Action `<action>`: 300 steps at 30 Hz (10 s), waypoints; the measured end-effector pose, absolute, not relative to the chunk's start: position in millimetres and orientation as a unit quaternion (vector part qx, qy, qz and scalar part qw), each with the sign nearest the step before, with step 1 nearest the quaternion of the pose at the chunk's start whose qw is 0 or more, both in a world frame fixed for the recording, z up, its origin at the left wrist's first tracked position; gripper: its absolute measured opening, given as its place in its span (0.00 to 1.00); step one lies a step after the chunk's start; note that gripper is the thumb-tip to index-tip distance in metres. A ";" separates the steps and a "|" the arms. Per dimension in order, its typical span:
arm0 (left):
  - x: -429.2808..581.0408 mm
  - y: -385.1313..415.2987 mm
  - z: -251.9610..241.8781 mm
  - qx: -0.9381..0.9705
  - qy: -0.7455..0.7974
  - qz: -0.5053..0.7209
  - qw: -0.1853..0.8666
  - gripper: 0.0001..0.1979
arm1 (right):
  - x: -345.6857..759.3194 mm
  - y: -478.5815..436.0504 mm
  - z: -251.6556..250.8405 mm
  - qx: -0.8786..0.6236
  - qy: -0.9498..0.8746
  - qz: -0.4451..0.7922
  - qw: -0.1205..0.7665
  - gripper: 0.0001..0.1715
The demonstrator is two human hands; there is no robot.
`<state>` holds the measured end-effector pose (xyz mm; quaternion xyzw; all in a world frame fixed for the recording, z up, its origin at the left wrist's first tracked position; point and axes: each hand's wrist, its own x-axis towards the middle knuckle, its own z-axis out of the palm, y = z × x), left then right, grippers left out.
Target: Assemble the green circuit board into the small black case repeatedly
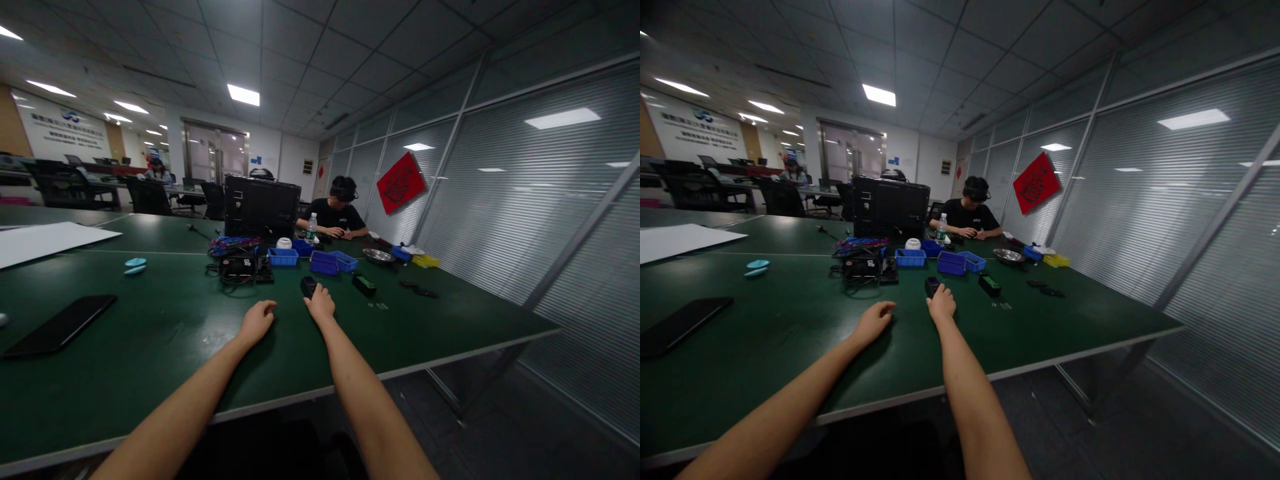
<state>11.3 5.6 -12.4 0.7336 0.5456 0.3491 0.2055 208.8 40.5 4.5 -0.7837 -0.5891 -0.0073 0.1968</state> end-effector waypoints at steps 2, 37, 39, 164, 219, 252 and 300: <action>11.2 5.4 -12.0 0.732 0.548 0.347 0.206 0.19 | 208.8 41.0 4.2 -0.786 -0.588 -0.006 0.193 0.37; 10.1 6.3 -13.7 0.738 0.541 0.349 0.203 0.19 | 203.4 37.0 10.8 -0.791 -0.583 0.015 0.186 0.30; 9.9 6.5 -13.9 0.736 0.542 0.348 0.208 0.19 | 202.3 36.5 10.8 -0.792 -0.582 0.009 0.186 0.31; 10.3 2.5 -8.5 0.738 0.545 0.339 0.208 0.19 | 200.0 33.3 16.5 -0.790 -0.591 0.032 0.161 0.33; 11.3 3.0 -9.4 0.737 0.545 0.342 0.207 0.18 | 196.4 34.0 12.6 -0.773 -0.607 0.013 0.183 0.30; 12.8 0.2 -5.8 0.734 0.552 0.338 0.206 0.18 | 196.7 31.5 13.9 -0.779 -0.596 0.005 0.196 0.30; 11.5 1.9 -8.1 0.741 0.548 0.332 0.203 0.18 | 198.0 29.9 13.2 -0.772 -0.614 0.021 0.163 0.35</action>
